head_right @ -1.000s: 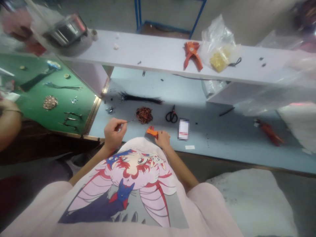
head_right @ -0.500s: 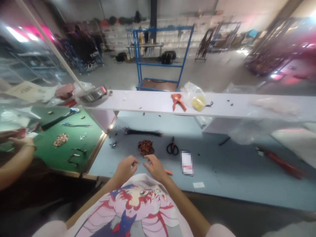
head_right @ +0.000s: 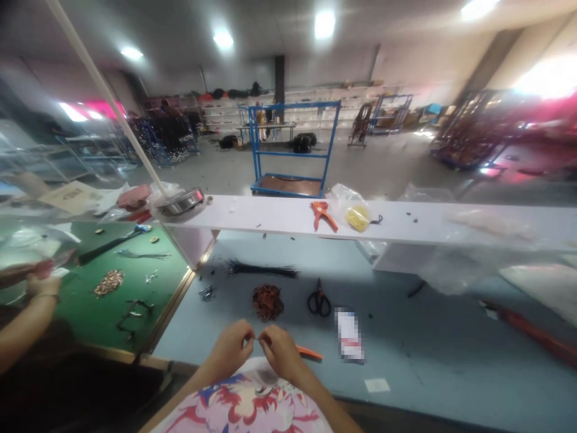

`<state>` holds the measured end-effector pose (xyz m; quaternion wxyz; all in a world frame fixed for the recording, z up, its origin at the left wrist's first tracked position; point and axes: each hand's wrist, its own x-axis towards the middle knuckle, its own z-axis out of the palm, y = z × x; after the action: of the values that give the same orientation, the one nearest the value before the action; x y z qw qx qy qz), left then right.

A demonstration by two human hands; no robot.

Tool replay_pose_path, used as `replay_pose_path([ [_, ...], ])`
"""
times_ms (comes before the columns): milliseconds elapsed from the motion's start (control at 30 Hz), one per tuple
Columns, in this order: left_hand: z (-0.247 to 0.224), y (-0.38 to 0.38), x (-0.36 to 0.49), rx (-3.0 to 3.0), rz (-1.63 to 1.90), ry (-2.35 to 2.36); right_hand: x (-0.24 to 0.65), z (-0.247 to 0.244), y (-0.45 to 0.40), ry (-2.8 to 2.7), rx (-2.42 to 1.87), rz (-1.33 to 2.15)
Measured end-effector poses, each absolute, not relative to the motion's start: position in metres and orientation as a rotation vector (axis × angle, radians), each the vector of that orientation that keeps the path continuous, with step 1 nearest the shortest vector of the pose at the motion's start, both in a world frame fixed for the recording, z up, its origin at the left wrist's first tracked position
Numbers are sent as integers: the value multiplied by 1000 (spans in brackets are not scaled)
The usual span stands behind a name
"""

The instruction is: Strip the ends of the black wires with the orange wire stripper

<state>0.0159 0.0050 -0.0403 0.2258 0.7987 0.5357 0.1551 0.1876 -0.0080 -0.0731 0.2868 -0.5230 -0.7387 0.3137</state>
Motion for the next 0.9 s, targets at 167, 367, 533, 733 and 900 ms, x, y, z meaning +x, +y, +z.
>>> replay_pose_path([
  [167, -45, 3, 16, 2196, 428, 1403, 185, -69, -9, -1897, -1377, 928],
  [367, -43, 3, 15, 2352, 452, 1330, 184, -61, -8, -1763, -1392, 1070],
  [533, -44, 4, 14, 2400, 447, 1355, 183, -58, -8, -1762, -1372, 1136],
  [733, -37, 2, 16, 2432, 293, 1378, 183, -60, -8, -1820, -1406, 1120],
  [900, -45, 2, 18, 2491, 226, 1336, 183, -70, -9, -1920, -1434, 1052],
])
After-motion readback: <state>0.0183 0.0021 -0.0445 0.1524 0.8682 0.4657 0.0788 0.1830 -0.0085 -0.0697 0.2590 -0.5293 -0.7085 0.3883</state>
